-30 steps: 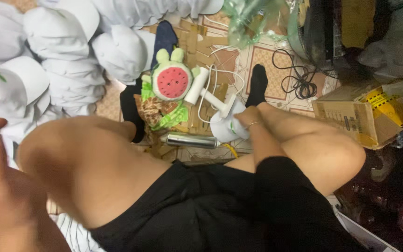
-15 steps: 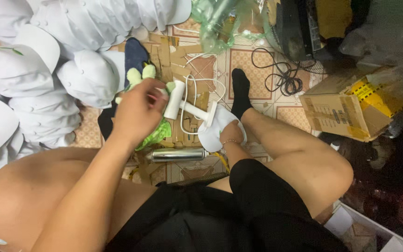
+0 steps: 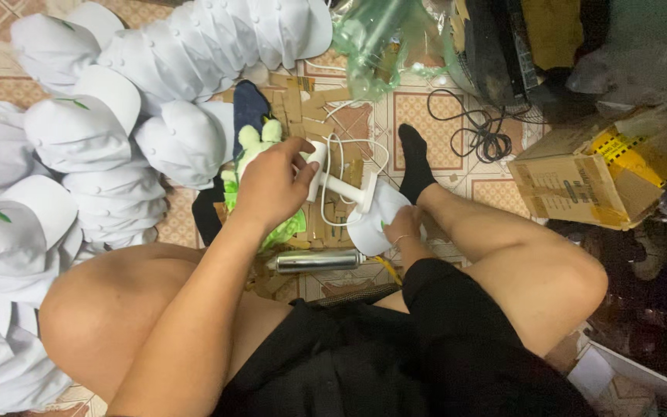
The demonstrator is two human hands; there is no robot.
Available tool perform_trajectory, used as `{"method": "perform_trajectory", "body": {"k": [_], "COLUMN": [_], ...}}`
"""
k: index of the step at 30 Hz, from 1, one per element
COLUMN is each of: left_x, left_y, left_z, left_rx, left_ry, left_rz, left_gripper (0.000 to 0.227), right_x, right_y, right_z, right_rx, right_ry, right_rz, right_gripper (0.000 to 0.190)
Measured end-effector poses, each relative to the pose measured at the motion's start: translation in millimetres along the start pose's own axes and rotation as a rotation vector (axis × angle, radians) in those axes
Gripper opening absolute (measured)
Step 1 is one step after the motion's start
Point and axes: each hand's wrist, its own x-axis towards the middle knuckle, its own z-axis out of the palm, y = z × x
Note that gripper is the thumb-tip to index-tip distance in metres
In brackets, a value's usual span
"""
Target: The person sits on the floor and processes white baseball caps one at a time. They spray each cap with a can, wipe it with a patterned cloth, insert a cardboard piece inside, and use a hairdryer to heat the front logo area. Finished caps are placed into a cardboard box.
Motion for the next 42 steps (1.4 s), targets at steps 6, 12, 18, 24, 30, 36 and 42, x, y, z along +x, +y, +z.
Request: {"method": "perform_trajectory", "body": {"k": [6, 12, 18, 24, 30, 36, 42], "left_x": [-11, -8, -4, 8, 17, 6, -31], "left_y": [-5, -5, -4, 6, 11, 47, 58], "left_z": [-17, -12, 6, 21, 42, 46, -9], "left_rx": [0.076, 0.163, 0.16, 0.189, 0.016, -0.153, -0.016], "left_ry": [0.099, 0.046, -0.028, -0.105, -0.135, -0.2, 0.096], "left_rz": [-0.003, 0.038, 0.111, 0.125, 0.212, 0.26, 0.107], "left_gripper": [0.022, 0.025, 0.027, 0.032, 0.044, 0.099, 0.076], "right_x": [0, 1, -9, -5, -27, -136, -188], "right_y": [-1, -11, -16, -34, -39, -45, -56], "right_z": [-25, -47, -46, -93, -233, -312, -300], "right_rx": [0.113, 0.119, 0.13, 0.175, 0.284, 1.114, 1.009], "right_ry": [-0.173, -0.239, -0.287, -0.277, -0.19, 0.082, 0.238], "right_rz": [0.207, 0.249, 0.246, 0.242, 0.081, -0.372, -0.25], "right_gripper": [0.089, 0.093, 0.095, 0.079, 0.069, 0.032, 0.034]}}
